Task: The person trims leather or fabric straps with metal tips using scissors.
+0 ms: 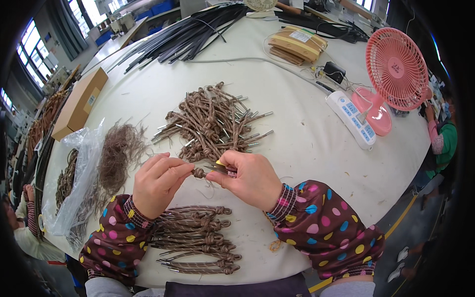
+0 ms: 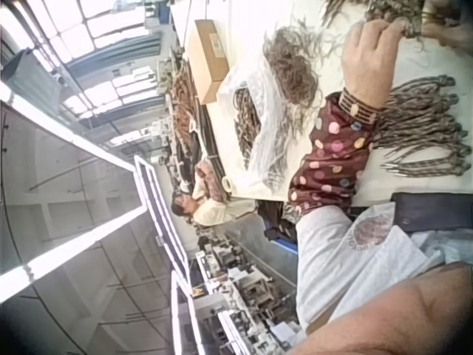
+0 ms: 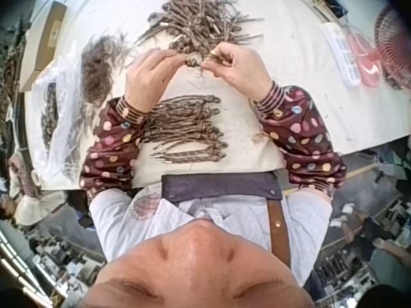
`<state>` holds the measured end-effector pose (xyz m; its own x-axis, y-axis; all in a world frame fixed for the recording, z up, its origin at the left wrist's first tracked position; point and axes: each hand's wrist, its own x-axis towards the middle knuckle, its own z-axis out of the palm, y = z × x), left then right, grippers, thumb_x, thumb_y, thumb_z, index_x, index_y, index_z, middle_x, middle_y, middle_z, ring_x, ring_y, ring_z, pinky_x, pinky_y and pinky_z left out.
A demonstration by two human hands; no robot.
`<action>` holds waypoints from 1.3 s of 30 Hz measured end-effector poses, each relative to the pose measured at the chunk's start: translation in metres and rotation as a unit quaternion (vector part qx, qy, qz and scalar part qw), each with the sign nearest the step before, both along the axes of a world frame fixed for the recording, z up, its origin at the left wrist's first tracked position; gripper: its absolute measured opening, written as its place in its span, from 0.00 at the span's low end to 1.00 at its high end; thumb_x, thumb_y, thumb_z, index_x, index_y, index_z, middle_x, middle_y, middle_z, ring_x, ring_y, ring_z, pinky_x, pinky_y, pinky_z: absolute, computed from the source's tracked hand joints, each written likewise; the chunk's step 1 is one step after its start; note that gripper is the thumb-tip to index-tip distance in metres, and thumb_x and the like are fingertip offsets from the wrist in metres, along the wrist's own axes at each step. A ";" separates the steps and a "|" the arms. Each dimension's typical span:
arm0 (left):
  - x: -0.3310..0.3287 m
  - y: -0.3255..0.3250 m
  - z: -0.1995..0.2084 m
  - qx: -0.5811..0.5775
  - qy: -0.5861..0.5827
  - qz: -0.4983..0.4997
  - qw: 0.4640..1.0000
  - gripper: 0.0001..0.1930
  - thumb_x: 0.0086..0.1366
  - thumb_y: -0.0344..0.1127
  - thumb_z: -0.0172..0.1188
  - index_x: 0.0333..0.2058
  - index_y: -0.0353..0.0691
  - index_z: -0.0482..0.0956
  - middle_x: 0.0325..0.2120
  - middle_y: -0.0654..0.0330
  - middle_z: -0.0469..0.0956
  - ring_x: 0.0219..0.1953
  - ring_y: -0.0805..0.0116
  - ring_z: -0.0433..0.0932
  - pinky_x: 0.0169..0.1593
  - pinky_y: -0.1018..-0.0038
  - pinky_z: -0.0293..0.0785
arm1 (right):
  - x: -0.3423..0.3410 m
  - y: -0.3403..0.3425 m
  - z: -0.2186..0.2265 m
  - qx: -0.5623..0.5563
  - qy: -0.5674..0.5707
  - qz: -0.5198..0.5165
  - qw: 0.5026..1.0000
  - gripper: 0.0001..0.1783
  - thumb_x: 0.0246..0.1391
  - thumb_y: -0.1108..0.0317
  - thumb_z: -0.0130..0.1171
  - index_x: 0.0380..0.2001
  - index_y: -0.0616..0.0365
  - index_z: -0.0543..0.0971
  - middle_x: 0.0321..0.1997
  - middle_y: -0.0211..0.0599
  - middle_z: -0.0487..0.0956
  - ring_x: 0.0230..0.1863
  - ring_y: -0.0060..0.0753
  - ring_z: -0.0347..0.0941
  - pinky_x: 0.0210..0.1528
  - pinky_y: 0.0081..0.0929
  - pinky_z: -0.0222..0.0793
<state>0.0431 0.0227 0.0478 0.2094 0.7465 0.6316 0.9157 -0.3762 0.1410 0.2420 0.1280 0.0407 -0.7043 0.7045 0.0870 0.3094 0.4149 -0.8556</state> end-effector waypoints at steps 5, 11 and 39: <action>0.000 0.000 0.001 0.015 0.019 -0.010 1.000 0.10 0.53 0.25 0.66 0.35 0.42 0.80 0.30 0.63 0.81 0.31 0.61 0.80 0.43 0.63 0.78 | -0.001 -0.002 0.004 -0.057 0.025 0.010 0.998 0.18 0.51 0.57 0.68 0.28 0.62 0.77 0.19 0.33 0.76 0.21 0.23 0.73 0.25 0.23 0.66; 0.009 -0.005 -0.013 -0.127 -0.140 0.049 0.981 0.06 0.63 0.23 0.58 0.38 0.36 0.73 0.30 0.58 0.81 0.29 0.64 0.83 0.33 0.72 0.79 | -0.004 -0.005 -0.009 -0.178 0.097 0.042 0.978 0.16 0.53 0.60 0.67 0.28 0.62 0.76 0.19 0.29 0.77 0.24 0.15 0.74 0.26 0.19 0.67; 0.004 -0.001 -0.007 0.024 -0.054 -0.061 0.996 0.11 0.55 0.23 0.59 0.37 0.37 0.70 0.27 0.60 0.73 0.31 0.60 0.77 0.48 0.63 0.77 | -0.022 0.005 0.081 0.469 -0.139 0.194 0.850 0.14 0.50 0.54 0.63 0.25 0.50 0.74 0.24 0.27 0.72 0.26 0.34 0.75 0.25 0.32 0.69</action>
<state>0.0466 0.0217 0.0411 0.2248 0.6882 0.6898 0.8436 -0.4917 0.2156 0.2204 0.1333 0.1217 -0.9534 0.1265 0.2738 0.1296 0.9915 -0.0070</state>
